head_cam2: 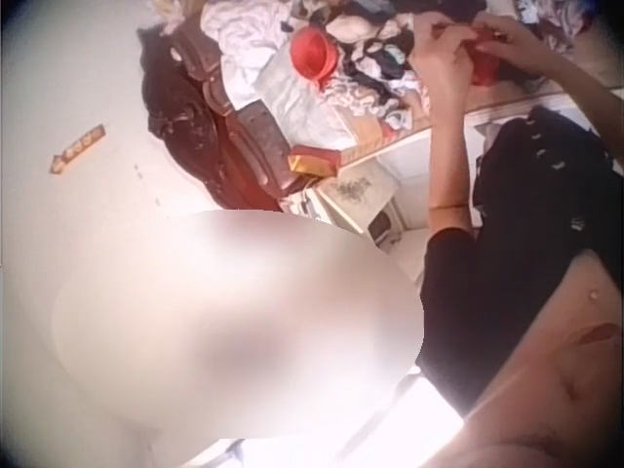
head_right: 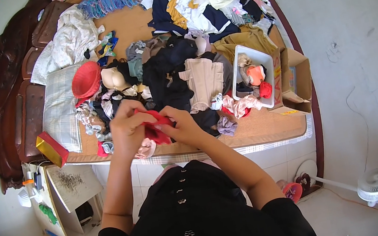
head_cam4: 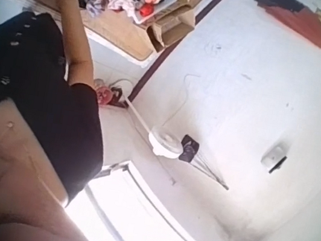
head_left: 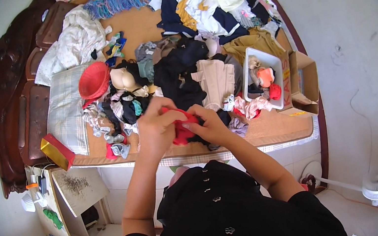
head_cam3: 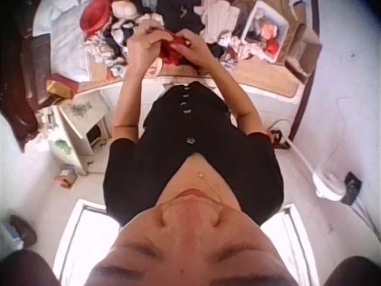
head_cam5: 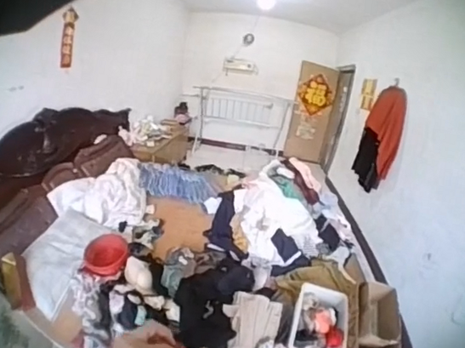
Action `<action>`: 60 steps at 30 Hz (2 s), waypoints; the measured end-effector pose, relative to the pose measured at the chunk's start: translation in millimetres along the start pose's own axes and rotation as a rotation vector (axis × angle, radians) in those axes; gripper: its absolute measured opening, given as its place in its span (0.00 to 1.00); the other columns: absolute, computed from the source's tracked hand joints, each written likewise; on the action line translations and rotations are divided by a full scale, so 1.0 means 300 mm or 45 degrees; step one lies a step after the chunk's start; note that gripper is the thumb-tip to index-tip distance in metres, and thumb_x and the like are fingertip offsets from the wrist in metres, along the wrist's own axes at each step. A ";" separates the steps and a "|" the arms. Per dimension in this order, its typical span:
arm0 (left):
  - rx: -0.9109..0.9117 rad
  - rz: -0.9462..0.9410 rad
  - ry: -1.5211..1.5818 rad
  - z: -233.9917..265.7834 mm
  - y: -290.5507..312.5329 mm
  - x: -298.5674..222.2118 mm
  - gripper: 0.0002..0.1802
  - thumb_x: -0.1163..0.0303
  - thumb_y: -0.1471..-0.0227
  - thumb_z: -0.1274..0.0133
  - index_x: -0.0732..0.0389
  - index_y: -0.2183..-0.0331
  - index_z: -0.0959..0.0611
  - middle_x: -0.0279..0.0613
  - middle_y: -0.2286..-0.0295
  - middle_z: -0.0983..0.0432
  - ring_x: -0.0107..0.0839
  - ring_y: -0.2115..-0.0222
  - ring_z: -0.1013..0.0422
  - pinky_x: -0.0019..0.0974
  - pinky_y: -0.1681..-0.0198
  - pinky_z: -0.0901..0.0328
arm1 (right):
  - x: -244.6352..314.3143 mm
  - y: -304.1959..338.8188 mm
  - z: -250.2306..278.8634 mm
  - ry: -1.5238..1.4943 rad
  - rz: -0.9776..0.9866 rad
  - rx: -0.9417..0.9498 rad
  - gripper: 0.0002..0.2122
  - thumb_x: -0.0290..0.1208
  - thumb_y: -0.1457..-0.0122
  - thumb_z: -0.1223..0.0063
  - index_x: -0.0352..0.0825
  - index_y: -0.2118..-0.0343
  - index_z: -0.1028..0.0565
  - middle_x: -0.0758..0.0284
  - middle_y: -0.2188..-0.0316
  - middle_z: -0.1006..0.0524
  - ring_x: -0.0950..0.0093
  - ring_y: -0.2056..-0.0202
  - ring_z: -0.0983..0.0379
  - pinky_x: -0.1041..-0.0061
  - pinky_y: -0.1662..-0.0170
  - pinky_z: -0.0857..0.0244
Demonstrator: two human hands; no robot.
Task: The person folds underwear, bras, and other small clothing items by hand and places them into a plastic bin and a cardboard box.
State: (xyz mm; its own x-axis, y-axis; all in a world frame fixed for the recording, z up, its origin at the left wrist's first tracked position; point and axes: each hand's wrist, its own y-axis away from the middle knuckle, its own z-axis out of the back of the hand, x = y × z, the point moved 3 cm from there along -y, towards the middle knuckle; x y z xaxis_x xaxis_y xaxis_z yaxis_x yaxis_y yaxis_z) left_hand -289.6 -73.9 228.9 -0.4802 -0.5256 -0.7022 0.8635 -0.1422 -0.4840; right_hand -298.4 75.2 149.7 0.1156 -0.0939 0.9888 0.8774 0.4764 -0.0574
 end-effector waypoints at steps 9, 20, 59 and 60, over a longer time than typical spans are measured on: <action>-0.405 0.174 -0.599 0.199 0.101 0.228 0.13 0.85 0.68 0.49 0.60 0.75 0.19 0.39 0.72 0.28 0.34 0.79 0.30 0.32 0.76 0.36 | -0.196 0.121 0.176 0.238 -0.354 -0.190 0.09 0.27 0.52 0.41 0.30 0.69 0.27 0.69 0.78 0.27 0.82 0.74 0.34 0.82 0.69 0.38; -0.148 0.791 1.836 0.124 0.185 0.318 0.11 0.64 0.48 0.53 0.60 0.68 0.25 0.38 0.69 0.27 0.32 0.67 0.30 0.35 0.62 0.34 | -0.013 0.125 0.218 0.773 0.201 0.334 0.12 0.30 0.60 0.41 0.35 0.71 0.30 0.64 0.75 0.30 0.65 0.69 0.34 0.67 0.53 0.43; 0.298 0.083 -0.122 0.210 0.114 0.223 0.07 0.74 0.65 0.38 0.62 0.77 0.19 0.48 0.57 0.29 0.44 0.57 0.34 0.38 0.54 0.38 | 0.112 0.138 0.438 0.926 0.275 -0.268 0.10 0.26 0.60 0.35 0.32 0.80 0.28 0.69 0.73 0.29 0.70 0.65 0.32 0.73 0.63 0.36; 0.334 0.105 -0.029 0.203 0.114 0.228 0.07 0.73 0.62 0.39 0.65 0.76 0.19 0.44 0.67 0.24 0.34 0.69 0.29 0.30 0.66 0.35 | 0.115 0.144 0.446 0.873 0.290 -0.274 0.09 0.25 0.59 0.36 0.31 0.80 0.28 0.69 0.73 0.29 0.72 0.66 0.32 0.74 0.65 0.36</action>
State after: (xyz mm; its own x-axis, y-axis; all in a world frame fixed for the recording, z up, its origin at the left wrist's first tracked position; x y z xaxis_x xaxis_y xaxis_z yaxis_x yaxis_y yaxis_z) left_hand -283.6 -165.7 196.1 -0.4059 -0.5626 -0.7202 0.9112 -0.3094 -0.2719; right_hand -318.6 209.5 199.8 0.5072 -0.5704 0.6461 0.8607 0.3743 -0.3451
